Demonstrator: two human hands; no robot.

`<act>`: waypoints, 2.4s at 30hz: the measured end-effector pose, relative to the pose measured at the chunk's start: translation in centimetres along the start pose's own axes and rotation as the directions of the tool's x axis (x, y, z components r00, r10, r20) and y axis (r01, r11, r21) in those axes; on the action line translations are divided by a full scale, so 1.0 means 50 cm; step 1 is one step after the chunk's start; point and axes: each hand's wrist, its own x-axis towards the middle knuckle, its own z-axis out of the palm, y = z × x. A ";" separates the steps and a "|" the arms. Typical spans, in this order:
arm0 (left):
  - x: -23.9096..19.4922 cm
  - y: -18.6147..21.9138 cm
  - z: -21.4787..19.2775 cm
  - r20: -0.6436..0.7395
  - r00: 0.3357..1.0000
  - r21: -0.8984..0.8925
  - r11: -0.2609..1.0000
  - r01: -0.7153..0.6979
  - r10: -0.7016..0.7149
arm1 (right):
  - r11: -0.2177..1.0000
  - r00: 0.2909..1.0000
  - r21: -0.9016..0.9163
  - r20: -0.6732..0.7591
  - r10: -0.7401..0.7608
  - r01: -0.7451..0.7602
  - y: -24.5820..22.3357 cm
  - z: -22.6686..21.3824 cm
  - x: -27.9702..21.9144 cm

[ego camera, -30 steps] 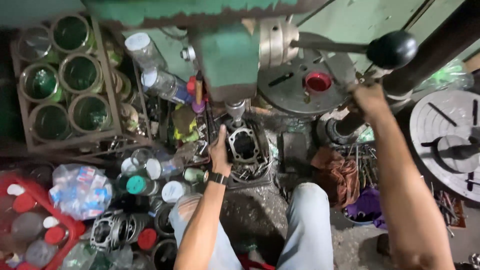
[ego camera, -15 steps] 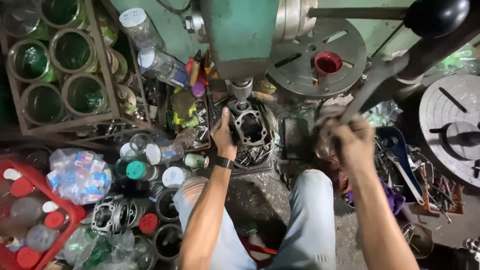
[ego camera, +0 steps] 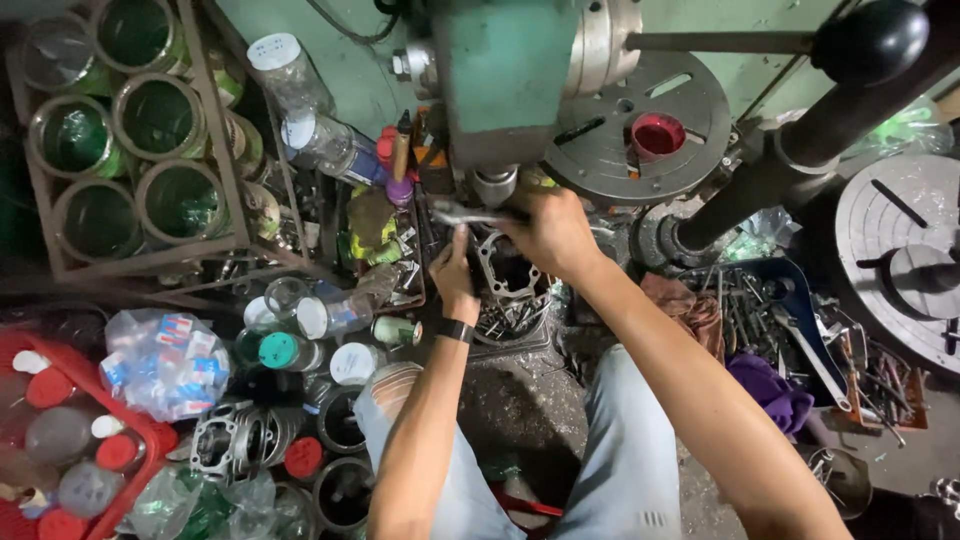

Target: The person clamps a motorcycle engine cylinder onto a drill press table and operates the machine to bore the cylinder, turning the feed handle and steadying the part. They use a wrench to adjust the setup and reposition the cylinder during machining.

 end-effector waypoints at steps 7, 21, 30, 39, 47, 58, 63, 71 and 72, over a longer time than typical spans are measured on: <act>0.003 -0.007 0.002 -0.093 0.995 0.182 0.983 -0.021 0.038 | 0.947 0.909 0.155 0.359 0.211 -0.281 -0.102 -0.206 -0.160; -0.011 -0.016 0.001 -0.125 0.989 0.090 0.993 -0.073 0.084 | -0.155 0.633 0.692 0.712 0.304 -0.705 -0.249 -0.049 -0.210; -0.024 0.076 0.034 -0.117 0.992 0.090 0.995 -0.046 0.056 | -0.355 0.751 0.801 0.586 0.304 -0.481 -0.272 0.289 -0.016; -0.032 0.148 0.034 -0.119 0.993 0.107 0.994 -0.004 0.016 | -0.266 0.701 0.964 0.202 0.684 -0.018 -0.067 0.511 0.104; -0.033 0.089 0.030 -0.137 0.990 0.129 0.990 0.060 -0.042 | -0.309 0.646 0.949 0.193 0.738 0.070 -0.031 0.432 0.175; -0.015 0.032 0.018 -0.192 0.979 0.167 0.980 0.103 -0.070 | -0.428 0.500 0.736 0.673 0.545 -0.525 -0.276 -0.016 -0.181; -0.006 0.009 0.016 -0.186 0.983 0.195 0.980 0.035 0.002 | -0.120 0.780 0.992 0.098 0.618 -0.029 -0.084 -0.084 -0.263; -0.022 0.035 0.026 -0.082 0.993 0.083 0.994 -0.073 0.080 | 0.283 0.642 0.940 -0.098 0.760 -0.191 0.035 -0.016 -0.221; -0.031 0.045 0.025 -0.063 0.995 0.098 0.993 -0.064 0.070 | 0.194 0.606 0.975 -0.092 0.790 -0.105 0.076 -0.008 -0.241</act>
